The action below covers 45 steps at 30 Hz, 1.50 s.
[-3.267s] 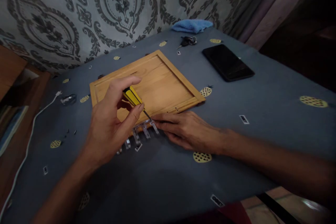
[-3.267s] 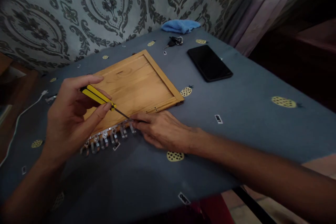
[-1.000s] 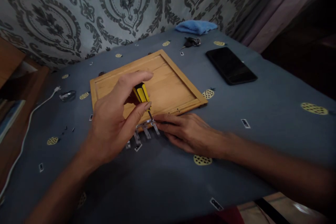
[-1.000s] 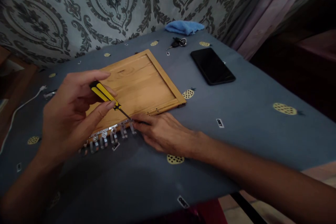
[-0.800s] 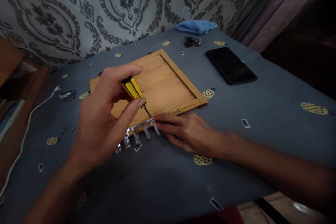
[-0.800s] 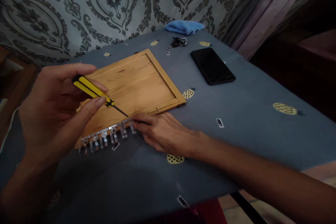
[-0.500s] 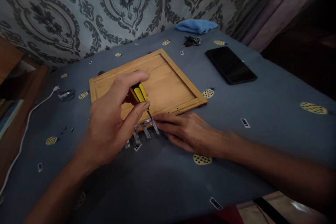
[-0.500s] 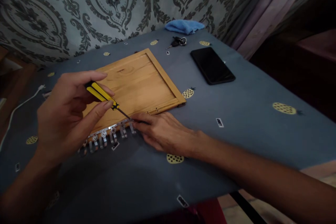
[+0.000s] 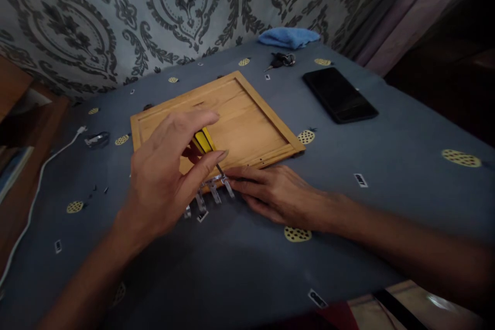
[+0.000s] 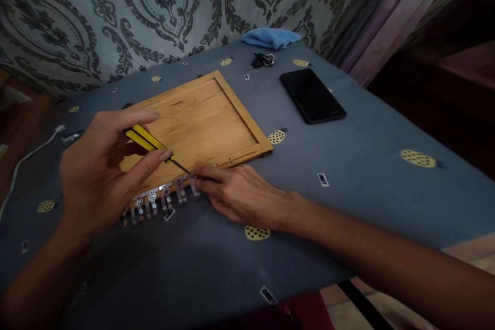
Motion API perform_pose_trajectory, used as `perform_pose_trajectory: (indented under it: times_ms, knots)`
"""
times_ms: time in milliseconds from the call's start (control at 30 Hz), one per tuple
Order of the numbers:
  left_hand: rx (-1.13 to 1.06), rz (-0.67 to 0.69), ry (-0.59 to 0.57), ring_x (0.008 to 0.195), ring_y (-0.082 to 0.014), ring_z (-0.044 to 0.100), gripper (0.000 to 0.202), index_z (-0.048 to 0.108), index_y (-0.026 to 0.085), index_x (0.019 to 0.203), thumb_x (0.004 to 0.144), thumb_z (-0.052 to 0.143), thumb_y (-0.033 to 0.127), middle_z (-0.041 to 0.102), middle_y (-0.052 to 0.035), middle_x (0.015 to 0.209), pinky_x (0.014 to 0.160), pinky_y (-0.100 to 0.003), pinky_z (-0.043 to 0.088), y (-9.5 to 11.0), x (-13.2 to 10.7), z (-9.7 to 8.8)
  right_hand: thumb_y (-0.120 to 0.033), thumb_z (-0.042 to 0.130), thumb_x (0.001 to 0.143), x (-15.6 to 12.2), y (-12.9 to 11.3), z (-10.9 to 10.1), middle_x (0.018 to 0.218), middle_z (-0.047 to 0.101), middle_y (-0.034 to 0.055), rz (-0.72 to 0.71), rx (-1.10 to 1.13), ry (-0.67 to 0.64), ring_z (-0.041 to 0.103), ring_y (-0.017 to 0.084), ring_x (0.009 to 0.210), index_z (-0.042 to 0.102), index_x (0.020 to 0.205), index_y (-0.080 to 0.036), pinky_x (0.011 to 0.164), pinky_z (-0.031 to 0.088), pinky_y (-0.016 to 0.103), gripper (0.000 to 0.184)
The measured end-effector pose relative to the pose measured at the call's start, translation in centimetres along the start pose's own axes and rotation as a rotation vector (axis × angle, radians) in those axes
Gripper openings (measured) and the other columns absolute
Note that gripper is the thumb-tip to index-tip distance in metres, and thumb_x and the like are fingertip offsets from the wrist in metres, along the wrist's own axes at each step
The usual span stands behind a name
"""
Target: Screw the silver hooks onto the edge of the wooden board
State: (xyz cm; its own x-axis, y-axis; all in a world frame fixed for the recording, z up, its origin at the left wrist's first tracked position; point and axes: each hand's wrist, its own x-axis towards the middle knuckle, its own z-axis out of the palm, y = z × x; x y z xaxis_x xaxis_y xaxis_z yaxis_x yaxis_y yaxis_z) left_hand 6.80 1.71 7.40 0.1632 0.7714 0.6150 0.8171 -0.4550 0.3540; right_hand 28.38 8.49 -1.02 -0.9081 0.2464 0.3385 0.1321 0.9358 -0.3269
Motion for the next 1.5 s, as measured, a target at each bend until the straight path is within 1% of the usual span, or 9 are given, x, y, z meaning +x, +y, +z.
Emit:
perform_pose_trajectory:
  times_ms: [200, 433, 533, 700, 833, 1033, 1200, 1333, 1500]
  knots:
    - [-0.191, -0.152, -0.039, 0.096, -0.0151, 0.066, 0.045, 0.053, 0.029, 0.132, 0.09, 0.067, 0.018, 0.062, -0.0024, 0.121, 0.087, -0.031, 0.061, 0.2, -0.2, -0.1, -0.013, 0.051, 0.094, 0.1, 0.0, -0.1, 0.134, 0.065, 0.0122, 0.0, 0.004, -0.003, 0.07, 0.019, 0.095, 0.067, 0.125, -0.014, 0.067, 0.055, 0.03, 0.035]
    - [-0.026, -0.041, 0.008, 0.082, -0.0116, 0.068, 0.036, 0.058, 0.027, 0.124, 0.09, 0.07, 0.023, 0.068, -0.0002, 0.114, 0.073, -0.023, 0.061, 0.1, -0.1, 0.1, -0.012, 0.053, 0.093, 0.1, 0.0, -0.2, 0.136, 0.063, 0.012, 0.0, 0.001, -0.018, 0.07, 0.018, 0.09, 0.067, 0.126, -0.014, 0.066, 0.055, 0.031, 0.035]
    - [-0.056, -0.074, -0.001, 0.082, -0.0116, 0.068, 0.035, 0.06, 0.027, 0.123, 0.09, 0.07, 0.022, 0.068, 0.0003, 0.112, 0.078, -0.026, 0.06, 0.3, -0.1, -0.1, -0.012, 0.054, 0.093, 0.0, -0.1, -0.1, 0.136, 0.063, 0.0115, 0.009, -0.004, -0.022, 0.07, 0.019, 0.093, 0.066, 0.128, -0.014, 0.067, 0.055, 0.031, 0.037]
    - [-0.206, -0.1, -0.086, 0.099, -0.0183, 0.07, 0.042, 0.057, 0.029, 0.13, 0.09, 0.067, 0.018, 0.067, -0.0019, 0.113, 0.085, -0.033, 0.061, 0.3, -0.1, -0.7, -0.013, 0.054, 0.093, 0.0, 0.0, 0.1, 0.135, 0.064, 0.0118, 0.01, -0.008, -0.011, 0.071, 0.019, 0.093, 0.066, 0.128, -0.014, 0.069, 0.056, 0.031, 0.037]
    - [-0.232, -0.127, -0.049, 0.101, -0.0203, 0.069, 0.047, 0.057, 0.034, 0.129, 0.088, 0.068, 0.015, 0.068, -0.001, 0.115, 0.085, -0.038, 0.061, 0.3, 0.0, -1.2, -0.013, 0.053, 0.094, 0.0, 0.0, 0.0, 0.135, 0.065, 0.0111, 0.021, -0.003, -0.013, 0.071, 0.02, 0.096, 0.068, 0.126, -0.015, 0.07, 0.056, 0.03, 0.035]
    - [-0.202, -0.123, -0.04, 0.1, -0.0216, 0.069, 0.049, 0.057, 0.034, 0.129, 0.086, 0.068, 0.013, 0.068, -0.0013, 0.115, 0.084, -0.042, 0.061, 0.3, 0.0, -1.3, -0.013, 0.052, 0.094, 0.0, -0.2, -0.2, 0.134, 0.066, 0.0111, 0.018, 0.009, -0.01, 0.071, 0.019, 0.095, 0.067, 0.127, -0.015, 0.07, 0.057, 0.03, 0.036]
    - [-0.177, -0.092, -0.055, 0.098, -0.0207, 0.07, 0.05, 0.056, 0.034, 0.131, 0.087, 0.068, 0.015, 0.068, 0.0008, 0.113, 0.084, -0.04, 0.061, -0.1, -0.2, -0.8, -0.012, 0.053, 0.093, 0.0, 0.0, 0.0, 0.135, 0.064, 0.0115, 0.009, -0.001, -0.007, 0.071, 0.019, 0.093, 0.067, 0.127, -0.014, 0.068, 0.057, 0.032, 0.037]
    - [-0.158, -0.076, -0.081, 0.098, -0.0194, 0.07, 0.045, 0.056, 0.029, 0.131, 0.09, 0.066, 0.017, 0.068, -0.0018, 0.114, 0.088, -0.038, 0.059, -0.1, -0.3, -0.6, -0.013, 0.052, 0.094, 0.0, 0.0, 0.0, 0.136, 0.064, 0.0124, 0.012, 0.001, -0.019, 0.071, 0.021, 0.095, 0.066, 0.128, -0.014, 0.067, 0.057, 0.032, 0.037]
    - [-0.105, -0.085, -0.099, 0.097, -0.0184, 0.07, 0.04, 0.054, 0.027, 0.131, 0.093, 0.063, 0.019, 0.067, -0.0034, 0.118, 0.087, -0.035, 0.059, 0.0, -0.1, -0.6, -0.012, 0.052, 0.093, 0.1, 0.0, -0.1, 0.135, 0.065, 0.0125, 0.001, 0.014, -0.007, 0.071, 0.02, 0.092, 0.067, 0.127, -0.013, 0.066, 0.056, 0.031, 0.037]
